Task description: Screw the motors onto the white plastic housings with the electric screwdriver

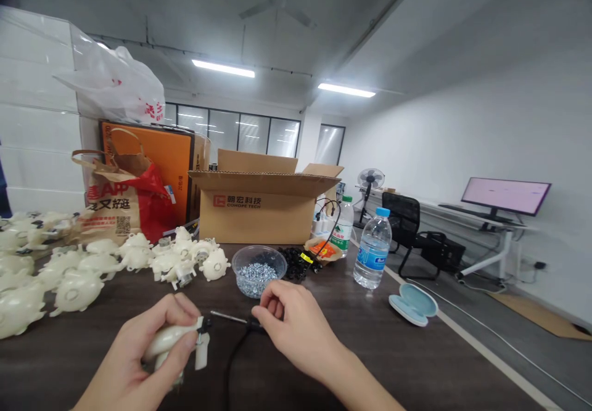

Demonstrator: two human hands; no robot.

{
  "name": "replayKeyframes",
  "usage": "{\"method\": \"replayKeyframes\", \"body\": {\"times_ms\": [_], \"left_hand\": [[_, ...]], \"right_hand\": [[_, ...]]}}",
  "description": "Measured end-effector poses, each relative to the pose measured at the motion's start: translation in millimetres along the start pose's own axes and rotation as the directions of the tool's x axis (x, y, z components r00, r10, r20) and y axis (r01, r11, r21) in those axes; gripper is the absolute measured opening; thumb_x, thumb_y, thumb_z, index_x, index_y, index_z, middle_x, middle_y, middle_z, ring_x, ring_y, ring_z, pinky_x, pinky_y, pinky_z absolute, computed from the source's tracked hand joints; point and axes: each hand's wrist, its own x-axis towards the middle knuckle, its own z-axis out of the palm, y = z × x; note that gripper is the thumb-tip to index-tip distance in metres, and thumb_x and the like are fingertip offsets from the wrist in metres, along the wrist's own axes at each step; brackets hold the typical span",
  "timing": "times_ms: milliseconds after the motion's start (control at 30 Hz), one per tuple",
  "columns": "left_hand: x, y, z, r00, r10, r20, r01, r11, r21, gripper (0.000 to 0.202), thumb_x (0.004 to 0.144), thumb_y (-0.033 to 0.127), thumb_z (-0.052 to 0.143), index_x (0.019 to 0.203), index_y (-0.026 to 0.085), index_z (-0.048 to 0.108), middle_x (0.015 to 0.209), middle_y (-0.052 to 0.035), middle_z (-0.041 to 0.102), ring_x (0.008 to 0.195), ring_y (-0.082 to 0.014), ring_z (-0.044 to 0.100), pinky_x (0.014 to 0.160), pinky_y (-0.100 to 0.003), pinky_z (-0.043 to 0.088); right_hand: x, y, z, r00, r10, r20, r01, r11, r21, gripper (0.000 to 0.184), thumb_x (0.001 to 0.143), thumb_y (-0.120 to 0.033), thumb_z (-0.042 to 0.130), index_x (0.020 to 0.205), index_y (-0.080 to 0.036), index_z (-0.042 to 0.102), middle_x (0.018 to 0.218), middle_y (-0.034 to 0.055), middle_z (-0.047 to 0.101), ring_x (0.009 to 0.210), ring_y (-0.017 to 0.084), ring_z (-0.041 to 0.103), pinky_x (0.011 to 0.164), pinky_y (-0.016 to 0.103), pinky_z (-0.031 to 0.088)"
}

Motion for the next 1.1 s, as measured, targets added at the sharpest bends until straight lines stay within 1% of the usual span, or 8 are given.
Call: {"method": "replayKeyframes", "body": {"times_ms": [167,367,500,567,633,767,967,1100], "left_hand": [[9.1,-2.5,-12.1,0.998,-0.057,-0.012,0.057,0.997,0.059,0.018,0.095,0.026,0.052,0.078,0.021,0.054,0.082,-0.0008,0.06,0.069,-0.0139,0.058,0.064,-0.022,0.048],[14.0,-4.3,-12.9,0.984,-0.165,-0.062,0.162,0.985,-0.054,0.02,0.095,0.032,0.054,0.078,0.021,0.055,0.082,0.0001,0.058,0.073,-0.0142,0.055,0.064,-0.022,0.047],[18.4,-9.2,-12.3,0.941,-0.32,-0.106,0.293,0.932,-0.216,0.02,0.092,0.033,0.057,0.077,0.021,0.054,0.073,0.0038,0.053,0.064,-0.0113,0.049,0.058,-0.02,0.043],[21.0,-12.4,-12.3,0.904,-0.413,-0.113,0.37,0.887,-0.277,0.02,0.089,0.035,0.059,0.076,0.021,0.053,0.068,0.0044,0.052,0.059,-0.0111,0.049,0.053,-0.019,0.043],[23.2,-15.1,-12.2,0.863,-0.493,-0.111,0.439,0.84,-0.318,0.023,0.087,0.041,0.061,0.076,0.022,0.053,0.065,0.004,0.053,0.055,-0.0127,0.05,0.045,-0.019,0.043],[26.0,-17.9,-12.6,0.814,-0.569,-0.118,0.486,0.778,-0.399,0.025,0.083,0.046,0.064,0.077,0.023,0.054,0.065,0.0024,0.055,0.057,-0.0161,0.051,0.038,-0.02,0.044],[26.3,-20.4,-14.1,0.819,-0.555,-0.147,0.464,0.79,-0.4,0.025,0.083,0.045,0.064,0.077,0.023,0.054,0.065,0.003,0.054,0.058,-0.0151,0.049,0.039,-0.019,0.044],[25.0,-22.0,-13.8,0.834,-0.527,-0.165,0.443,0.816,-0.371,0.024,0.084,0.044,0.064,0.078,0.023,0.055,0.065,0.0044,0.052,0.056,-0.0128,0.049,0.042,-0.018,0.042]], "right_hand": [[0.1,19.7,4.6,0.994,0.018,0.105,0.005,0.976,-0.218,0.016,0.071,-0.018,0.079,0.081,-0.021,0.067,0.083,0.0019,0.069,0.078,0.024,0.062,0.068,0.032,0.038],[-5.3,9.2,4.8,0.995,0.022,0.096,0.01,0.949,-0.315,0.004,0.089,-0.026,0.065,0.09,-0.022,0.064,0.085,0.0065,0.073,0.081,0.03,0.067,0.069,0.037,0.041],[-10.1,-5.0,-0.4,0.996,-0.071,-0.045,0.059,0.969,-0.24,0.011,0.096,-0.031,0.057,0.105,-0.025,0.059,0.086,0.0034,0.074,0.075,0.025,0.069,0.066,0.034,0.047],[-15.9,-11.0,-2.4,0.955,-0.21,-0.207,0.174,0.968,-0.182,0.009,0.095,-0.028,0.058,0.103,-0.026,0.058,0.082,0.0005,0.074,0.066,0.021,0.068,0.06,0.031,0.048],[-22.5,-16.7,-4.2,0.865,-0.363,-0.347,0.304,0.928,-0.214,0.011,0.092,-0.021,0.058,0.103,-0.026,0.058,0.083,-0.0001,0.073,0.065,0.018,0.069,0.061,0.029,0.051],[-31.7,-26.9,-7.5,0.707,-0.586,-0.396,0.494,0.81,-0.315,0.024,0.083,-0.007,0.056,0.101,-0.023,0.058,0.081,0.001,0.073,0.066,0.017,0.069,0.063,0.029,0.053],[-36.3,-31.2,-5.9,0.651,-0.707,-0.276,0.641,0.707,-0.299,0.027,0.079,0.002,0.058,0.091,-0.022,0.056,0.059,-0.0042,0.062,0.047,0.014,0.053,0.048,0.029,0.043],[-39.0,-32.1,-1.0,0.726,-0.66,-0.194,0.587,0.741,-0.326,0.024,0.083,0.0,0.055,0.074,-0.022,0.05,0.058,-0.0032,0.058,0.049,0.013,0.051,0.047,0.029,0.039]]}}
